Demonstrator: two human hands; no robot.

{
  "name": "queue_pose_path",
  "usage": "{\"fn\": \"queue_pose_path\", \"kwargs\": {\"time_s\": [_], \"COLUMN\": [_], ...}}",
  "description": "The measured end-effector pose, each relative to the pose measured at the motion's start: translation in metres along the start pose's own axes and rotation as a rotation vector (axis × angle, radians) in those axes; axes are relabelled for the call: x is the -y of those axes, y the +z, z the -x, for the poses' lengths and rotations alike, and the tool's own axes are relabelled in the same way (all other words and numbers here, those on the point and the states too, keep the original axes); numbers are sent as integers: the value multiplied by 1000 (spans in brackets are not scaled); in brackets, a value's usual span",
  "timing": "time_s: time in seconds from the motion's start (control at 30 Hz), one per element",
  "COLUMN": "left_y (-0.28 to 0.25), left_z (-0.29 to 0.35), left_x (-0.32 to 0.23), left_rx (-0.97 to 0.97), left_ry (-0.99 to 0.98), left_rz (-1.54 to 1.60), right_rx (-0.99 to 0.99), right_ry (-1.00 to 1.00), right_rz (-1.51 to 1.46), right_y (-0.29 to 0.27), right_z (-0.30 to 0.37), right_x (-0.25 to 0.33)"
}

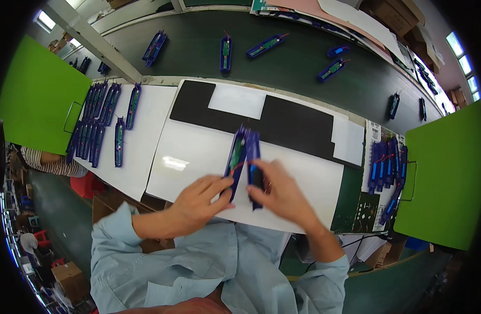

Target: The person assembles small blue electronic devices on a white workbench. They repeatedly pick up a device, insert a small black rectangular component into a slot, and place the finished unit on a black mat. The process is repeated for multiple units throughout the clip.

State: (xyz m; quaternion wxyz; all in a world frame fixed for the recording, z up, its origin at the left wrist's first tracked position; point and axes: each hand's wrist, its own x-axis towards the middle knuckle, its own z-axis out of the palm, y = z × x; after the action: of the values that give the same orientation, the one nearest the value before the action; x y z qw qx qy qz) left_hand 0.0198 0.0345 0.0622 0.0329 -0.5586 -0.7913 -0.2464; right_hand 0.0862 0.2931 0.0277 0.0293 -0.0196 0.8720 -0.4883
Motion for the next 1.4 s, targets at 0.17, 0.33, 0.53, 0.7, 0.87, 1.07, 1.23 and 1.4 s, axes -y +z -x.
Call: {"fn": "queue_pose_path", "kwargs": {"time_s": [0.17,0.33,0.53,0.7,0.87,1.07,1.23,1.4], "left_y": [49,99,79,73,39,-30,-52,-65], "left_z": [-136,-237,-217,-177,-117,59,111,89], "left_x": [116,224,293,346,322,290,292,262], "left_rx": [-79,-285,-311,-281,-447,-325,-295,-343], "left_ry": [58,-22,-439,-632,-553,-598,-628,-649], "left_rz": [1,-123,-478,-295,-146,-298,-529,-504], "right_rx": [-14,-369,-496,-377,-328,28,246,78], "right_ry": [279,119,-241,-308,-405,-665,-733,-787], "right_rz": [-93,508,526,648,275,98,255,200], "right_y": [-85,-126,-67,-25,-2,103,200,161], "right_z": [-144,-265,-347,-400,-368,-278,-294,-281], "right_x": [-56,-125,-123,-128,-84,31,38,55]}}
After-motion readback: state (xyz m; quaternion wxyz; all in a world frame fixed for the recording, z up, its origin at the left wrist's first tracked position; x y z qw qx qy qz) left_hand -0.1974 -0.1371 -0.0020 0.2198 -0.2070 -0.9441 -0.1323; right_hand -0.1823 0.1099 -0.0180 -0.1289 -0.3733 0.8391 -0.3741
